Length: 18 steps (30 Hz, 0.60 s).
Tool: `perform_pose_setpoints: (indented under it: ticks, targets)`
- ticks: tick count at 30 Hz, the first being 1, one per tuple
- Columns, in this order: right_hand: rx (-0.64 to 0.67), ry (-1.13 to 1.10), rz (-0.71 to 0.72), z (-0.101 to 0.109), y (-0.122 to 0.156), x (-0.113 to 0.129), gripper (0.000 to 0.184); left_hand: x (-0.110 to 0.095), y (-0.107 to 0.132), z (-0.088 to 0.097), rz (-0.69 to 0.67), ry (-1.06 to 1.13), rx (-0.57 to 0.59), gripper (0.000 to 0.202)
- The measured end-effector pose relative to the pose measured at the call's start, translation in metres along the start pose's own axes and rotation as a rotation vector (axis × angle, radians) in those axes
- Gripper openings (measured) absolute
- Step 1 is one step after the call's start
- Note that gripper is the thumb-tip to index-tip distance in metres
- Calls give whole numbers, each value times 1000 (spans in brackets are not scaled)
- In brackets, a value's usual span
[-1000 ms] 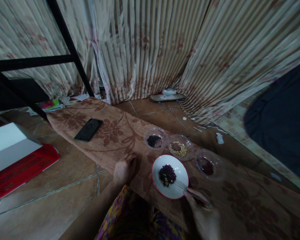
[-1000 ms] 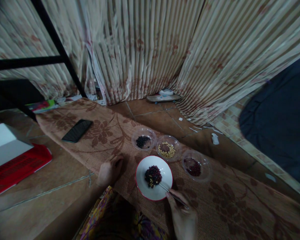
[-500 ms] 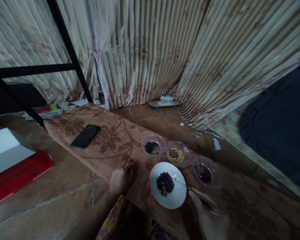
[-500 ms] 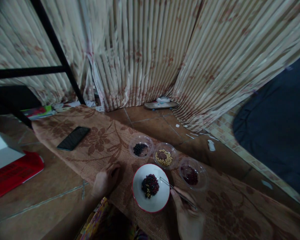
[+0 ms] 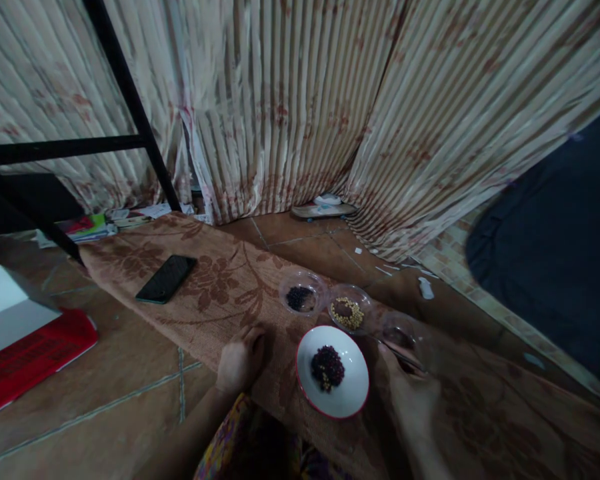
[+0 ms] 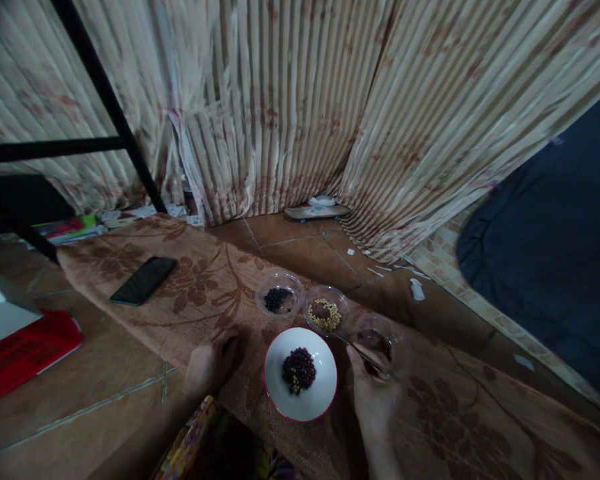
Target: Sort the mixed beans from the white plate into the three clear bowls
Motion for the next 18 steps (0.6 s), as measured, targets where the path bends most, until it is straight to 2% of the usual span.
perform_pose_setpoints:
  ticks: [3,7,11,18]
  targets:
    - [72,53,-77,20,28,-11,36,-1,0,1,-9,10,-11,17]
    - [219,149,-64,33,60,-12,38,0,0,-1,-23,14,-10,18]
    - [313,214,-46,32,75,-10,38,0,0,-1,-15,-8,-4,19]
    - [294,277,45,21,75,-9,39,1,0,-3,7,-25,18,20]
Point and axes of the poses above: each hand's wrist, its own y-axis away from the middle knuckle, its own z-axis out of the back of the hand, x = y × z, the point moved 7 cm from there along -y, towards the middle knuckle, and after that the axes turned 5 degrees about z, right-handed, at the moved point
